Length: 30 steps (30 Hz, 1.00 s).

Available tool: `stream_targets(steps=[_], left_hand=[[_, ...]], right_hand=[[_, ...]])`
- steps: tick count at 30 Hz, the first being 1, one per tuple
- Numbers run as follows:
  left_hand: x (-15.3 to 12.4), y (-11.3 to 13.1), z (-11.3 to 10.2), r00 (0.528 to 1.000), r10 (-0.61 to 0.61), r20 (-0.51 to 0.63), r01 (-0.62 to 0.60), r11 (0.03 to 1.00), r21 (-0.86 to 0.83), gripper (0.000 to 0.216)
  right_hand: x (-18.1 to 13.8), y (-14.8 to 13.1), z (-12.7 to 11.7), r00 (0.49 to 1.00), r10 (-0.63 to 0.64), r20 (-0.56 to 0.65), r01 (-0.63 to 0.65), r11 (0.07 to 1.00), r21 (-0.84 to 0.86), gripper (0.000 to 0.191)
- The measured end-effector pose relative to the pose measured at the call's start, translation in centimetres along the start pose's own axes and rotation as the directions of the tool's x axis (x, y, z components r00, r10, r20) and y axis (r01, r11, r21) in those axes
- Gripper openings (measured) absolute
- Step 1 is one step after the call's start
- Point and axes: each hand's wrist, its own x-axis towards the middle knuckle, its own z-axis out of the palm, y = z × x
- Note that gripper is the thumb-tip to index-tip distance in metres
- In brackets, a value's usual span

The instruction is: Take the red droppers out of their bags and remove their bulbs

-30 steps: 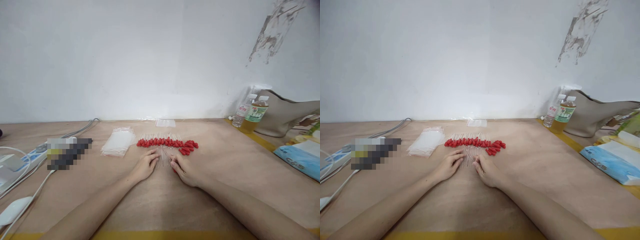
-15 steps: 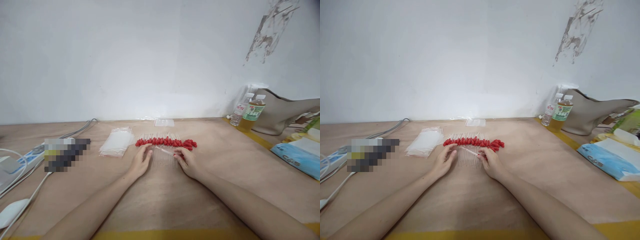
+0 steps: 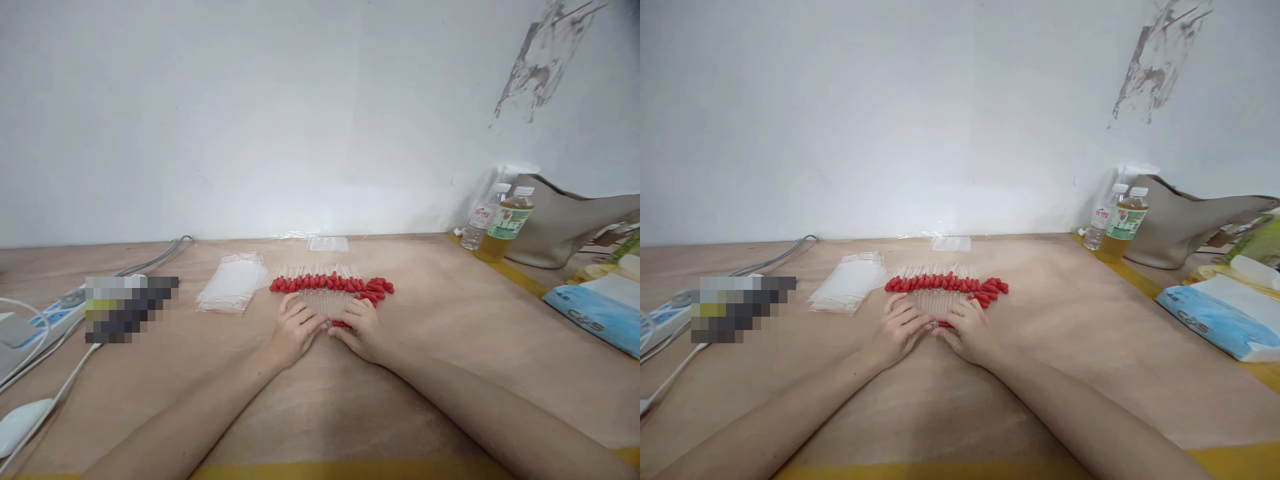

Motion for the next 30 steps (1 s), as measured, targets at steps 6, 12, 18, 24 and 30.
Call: stream_targets(steps=[6, 12, 18, 24, 30], left_hand=[[-0.4, 0.4, -0.5, 0.998, -0.004, 0.066, 0.004, 1.000, 0.000, 0.018], [-0.7, 0.4, -0.8, 0.997, -0.019, 0.077, 0.024, 0.998, -0.054, 0.019], [-0.8, 0.4, -0.7, 0.995, -0.032, 0.093, 0.040, 0.995, -0.094, 0.021], [-0.9, 0.4, -1.1, 0.995, -0.015, 0.103, 0.030, 0.988, -0.149, 0.021], [-1.3, 0.4, -0.9, 0.997, 0.011, 0.072, 0.004, 0.978, -0.209, 0.017]], right_hand=[[-0.3, -0.7, -0.7, 0.995, -0.098, -0.021, 0.093, 0.980, -0.178, 0.020], [-0.4, -1.1, -1.1, 0.991, -0.134, -0.027, 0.124, 0.965, -0.231, 0.019], [-0.6, -1.0, -1.2, 0.986, -0.165, -0.007, 0.159, 0.962, -0.221, 0.018], [-0.6, -0.7, -1.0, 0.974, -0.226, -0.003, 0.222, 0.961, -0.164, 0.020], [-1.0, -0.6, -1.0, 0.955, -0.295, -0.017, 0.289, 0.946, -0.149, 0.019]])
